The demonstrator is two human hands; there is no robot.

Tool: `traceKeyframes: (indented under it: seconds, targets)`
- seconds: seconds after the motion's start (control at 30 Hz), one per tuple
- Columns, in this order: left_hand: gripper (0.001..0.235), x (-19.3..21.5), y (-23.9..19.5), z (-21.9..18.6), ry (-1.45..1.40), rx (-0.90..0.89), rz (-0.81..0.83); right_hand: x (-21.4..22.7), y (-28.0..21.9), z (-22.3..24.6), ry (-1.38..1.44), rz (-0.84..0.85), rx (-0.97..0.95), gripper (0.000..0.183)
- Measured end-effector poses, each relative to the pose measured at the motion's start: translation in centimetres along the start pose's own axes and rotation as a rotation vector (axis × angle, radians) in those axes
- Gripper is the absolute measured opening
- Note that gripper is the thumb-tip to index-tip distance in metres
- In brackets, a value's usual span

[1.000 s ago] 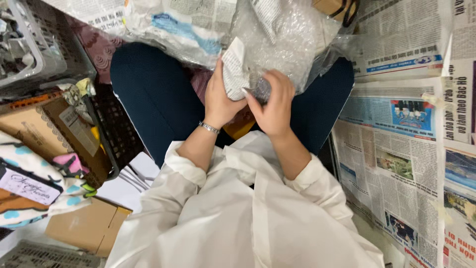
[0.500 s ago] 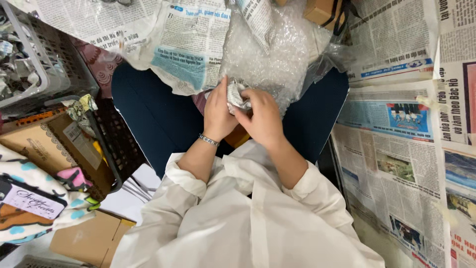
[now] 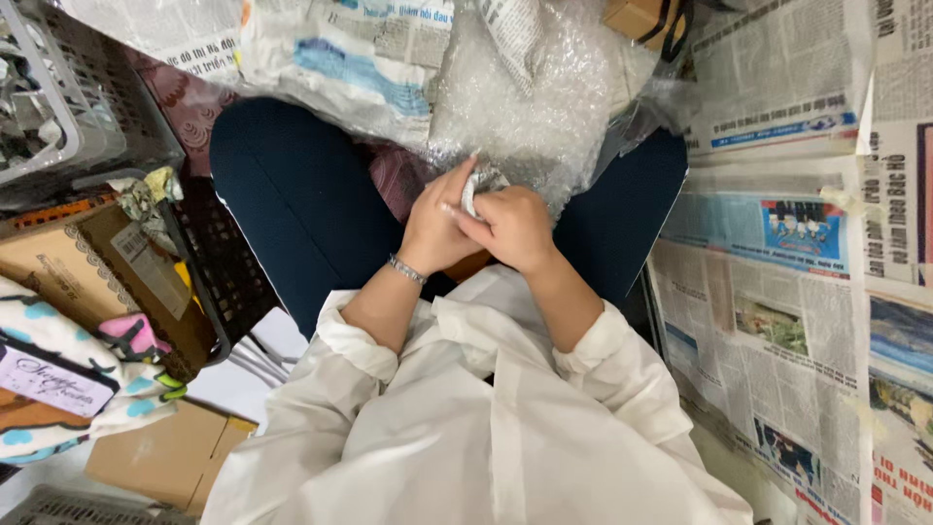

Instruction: The person sits cross-legged on the floor and wraps small ceramic cups and bowls in newspaper. They fold the paper around each item, tuck the edges, and place the wrapped items into a red plastic bag.

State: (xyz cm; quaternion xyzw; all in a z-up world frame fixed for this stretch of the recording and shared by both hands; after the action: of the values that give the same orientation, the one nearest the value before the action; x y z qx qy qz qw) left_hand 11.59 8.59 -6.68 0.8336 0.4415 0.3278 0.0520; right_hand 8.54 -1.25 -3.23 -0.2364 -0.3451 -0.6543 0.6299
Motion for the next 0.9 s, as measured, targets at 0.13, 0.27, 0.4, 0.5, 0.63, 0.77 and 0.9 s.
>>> traceKeyframes:
  seconds: [0.13, 0.27, 0.4, 0.5, 0.63, 0.77, 0.9]
  targets:
    - [0.099, -0.7, -0.1, 0.4, 0.001, 0.076, 0.047, -1.5, -0.4, -1.9, 0.059, 0.04, -0.03, 0.034]
    - [0.097, -1.0, -0.5, 0.1, 0.029, 0.103, 0.114, -2.3, -0.7, -3.4, 0.158, 0.178, -0.106, 0.03]
    - [0.093, -1.1, -0.4, -0.3, 0.018, 0.073, 0.112, -2.3, -0.9, -2.9, 0.158, 0.214, -0.128, 0.035]
    - [0.09, -1.1, 0.0, -0.2, 0.036, 0.056, 0.08, -0.1, -0.9, -1.1, -0.003, -0.122, -0.106, 0.036]
    - [0.084, -1.0, 0.1, 0.2, 0.054, 0.082, 0.032, 1.5, -1.5, 1.3, -0.058, -0.333, -0.007, 0.026]
    - [0.085, -1.3, -0.2, 0.4, 0.013, 0.114, 0.046, 2.7, -2.5, 2.0, -0.051, -0.465, 0.049, 0.024]
    - [0.082, -1.5, -0.1, -0.4, 0.029, 0.058, 0.042, 1.6, -2.6, 0.3, 0.079, -0.413, -0.002, 0.025]
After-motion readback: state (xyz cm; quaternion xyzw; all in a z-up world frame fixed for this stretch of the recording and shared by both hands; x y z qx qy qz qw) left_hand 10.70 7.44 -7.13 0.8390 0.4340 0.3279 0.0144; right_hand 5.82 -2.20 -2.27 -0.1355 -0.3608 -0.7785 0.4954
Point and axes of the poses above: each hand's wrist, its own y-axis towards the middle knuckle, its own x-axis out of the back of the hand, z = x × y, the point moved 9 cm from there along y, towards the middle knuckle, and after that the axes turned 7 degrees about -x, right-handed, at the moved point
